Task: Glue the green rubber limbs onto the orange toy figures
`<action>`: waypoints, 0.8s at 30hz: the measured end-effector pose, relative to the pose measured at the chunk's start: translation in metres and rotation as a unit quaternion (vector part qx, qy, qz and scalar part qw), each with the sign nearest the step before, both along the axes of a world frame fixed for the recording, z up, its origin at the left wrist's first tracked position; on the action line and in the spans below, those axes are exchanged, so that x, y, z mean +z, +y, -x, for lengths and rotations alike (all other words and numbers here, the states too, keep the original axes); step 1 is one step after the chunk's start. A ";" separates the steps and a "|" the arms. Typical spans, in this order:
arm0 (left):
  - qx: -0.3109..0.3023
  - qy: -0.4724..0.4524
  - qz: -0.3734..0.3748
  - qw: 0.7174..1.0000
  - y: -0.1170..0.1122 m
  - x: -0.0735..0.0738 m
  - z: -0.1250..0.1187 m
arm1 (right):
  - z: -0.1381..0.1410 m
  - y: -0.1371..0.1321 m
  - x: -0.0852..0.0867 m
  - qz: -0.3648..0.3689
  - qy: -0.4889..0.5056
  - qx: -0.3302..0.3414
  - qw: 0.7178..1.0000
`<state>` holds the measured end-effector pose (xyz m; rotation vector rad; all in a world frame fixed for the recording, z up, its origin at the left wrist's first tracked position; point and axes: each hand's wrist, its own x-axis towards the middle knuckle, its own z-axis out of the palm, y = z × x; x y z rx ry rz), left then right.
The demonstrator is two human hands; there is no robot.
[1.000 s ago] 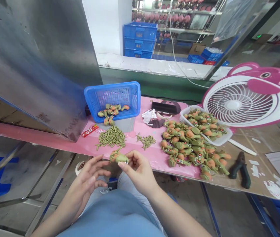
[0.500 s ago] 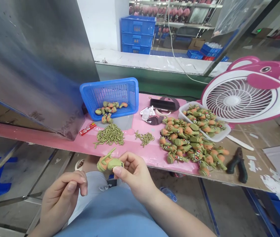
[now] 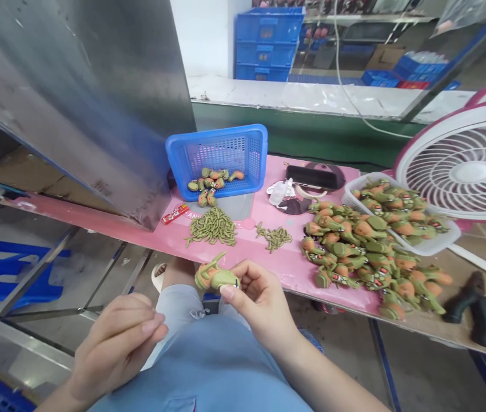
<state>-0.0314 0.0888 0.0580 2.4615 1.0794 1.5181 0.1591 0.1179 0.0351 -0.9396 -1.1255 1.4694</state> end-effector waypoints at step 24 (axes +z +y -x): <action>0.029 0.033 -0.012 0.999 -0.011 -0.003 0.012 | 0.004 0.002 -0.003 0.026 -0.021 0.006 0.999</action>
